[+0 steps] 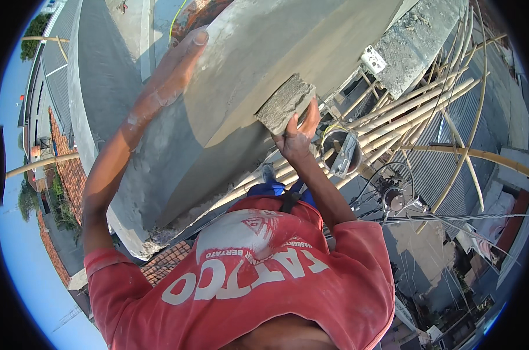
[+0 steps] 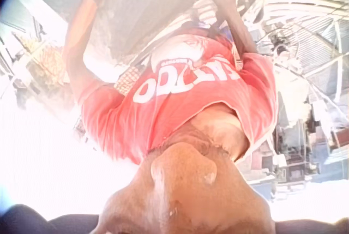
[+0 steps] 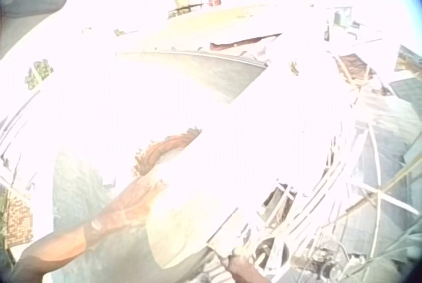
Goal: The person smooths plaster on a concrete ledge using a trowel, rubs the surface with a sponge block, pours water onto the ledge using a plastic cup, and scoops mortar from a bucket with a trowel.
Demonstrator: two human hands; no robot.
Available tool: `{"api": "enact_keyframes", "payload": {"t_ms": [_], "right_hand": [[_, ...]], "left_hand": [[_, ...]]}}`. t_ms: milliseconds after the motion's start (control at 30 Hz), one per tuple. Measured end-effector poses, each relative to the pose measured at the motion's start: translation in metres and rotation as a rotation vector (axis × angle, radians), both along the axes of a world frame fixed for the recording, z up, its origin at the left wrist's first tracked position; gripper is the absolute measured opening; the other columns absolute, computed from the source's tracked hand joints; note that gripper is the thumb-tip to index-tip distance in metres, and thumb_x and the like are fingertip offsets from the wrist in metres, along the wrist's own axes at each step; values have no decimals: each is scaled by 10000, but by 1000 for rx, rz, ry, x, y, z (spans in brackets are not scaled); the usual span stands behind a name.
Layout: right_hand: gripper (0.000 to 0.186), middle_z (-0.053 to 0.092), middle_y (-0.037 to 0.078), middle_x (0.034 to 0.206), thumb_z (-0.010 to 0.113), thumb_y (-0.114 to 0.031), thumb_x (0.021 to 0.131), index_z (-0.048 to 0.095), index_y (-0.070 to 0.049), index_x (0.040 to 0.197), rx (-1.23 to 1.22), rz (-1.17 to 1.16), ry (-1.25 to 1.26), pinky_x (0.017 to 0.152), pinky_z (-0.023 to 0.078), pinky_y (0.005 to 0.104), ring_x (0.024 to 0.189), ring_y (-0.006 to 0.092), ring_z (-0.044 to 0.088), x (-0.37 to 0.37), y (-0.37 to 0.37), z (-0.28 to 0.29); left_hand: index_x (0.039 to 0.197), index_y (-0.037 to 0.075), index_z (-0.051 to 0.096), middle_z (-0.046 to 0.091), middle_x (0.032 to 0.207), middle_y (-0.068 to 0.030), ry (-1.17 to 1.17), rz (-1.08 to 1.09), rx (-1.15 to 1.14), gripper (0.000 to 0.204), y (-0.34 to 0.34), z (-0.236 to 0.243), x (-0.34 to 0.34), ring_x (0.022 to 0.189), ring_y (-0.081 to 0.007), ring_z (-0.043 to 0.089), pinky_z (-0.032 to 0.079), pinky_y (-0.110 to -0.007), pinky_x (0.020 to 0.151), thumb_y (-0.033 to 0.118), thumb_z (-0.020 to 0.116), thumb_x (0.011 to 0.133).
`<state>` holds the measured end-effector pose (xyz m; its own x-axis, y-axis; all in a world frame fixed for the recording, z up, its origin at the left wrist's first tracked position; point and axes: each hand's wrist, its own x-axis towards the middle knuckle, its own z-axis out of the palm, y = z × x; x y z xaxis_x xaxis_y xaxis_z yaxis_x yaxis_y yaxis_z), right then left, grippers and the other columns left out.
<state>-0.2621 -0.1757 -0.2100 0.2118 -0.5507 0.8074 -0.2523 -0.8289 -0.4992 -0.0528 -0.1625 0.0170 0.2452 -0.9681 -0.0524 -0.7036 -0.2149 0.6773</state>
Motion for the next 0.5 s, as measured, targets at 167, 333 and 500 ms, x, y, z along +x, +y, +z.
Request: {"api": "enact_keyframes", "payload": {"t_ms": [167, 333, 500], "right_hand": [[624, 263, 300, 1365, 510, -345, 902, 238, -124, 1418, 54, 97, -258, 988, 274, 527, 1241, 426, 311, 36, 67, 69], [673, 228, 301, 1390, 522, -442, 877, 222, -210, 1433, 347, 245, 24, 953, 303, 603, 1250, 477, 297, -5, 113, -87], [727, 175, 336, 1421, 498, -381, 916, 126, -70, 1459, 361, -14, -102, 1058, 178, 528, 1308, 483, 211, 17, 69, 58]], "left_hand": [[1334, 69, 400, 567, 1167, -182, 37, -98, -2, 749, 0, 1, 3, 1106, -325, 525, 407, -374, 931, 662, 328, 882], [1307, 67, 430, 568, 1164, -175, 71, -155, -47, 717, 6, 9, -1, 1092, -315, 535, 411, -376, 924, 643, 330, 892], [1280, 66, 459, 570, 1161, -168, 71, -132, -139, 686, 20, 13, 13, 1078, -305, 544, 416, -377, 918, 624, 332, 902]]}}
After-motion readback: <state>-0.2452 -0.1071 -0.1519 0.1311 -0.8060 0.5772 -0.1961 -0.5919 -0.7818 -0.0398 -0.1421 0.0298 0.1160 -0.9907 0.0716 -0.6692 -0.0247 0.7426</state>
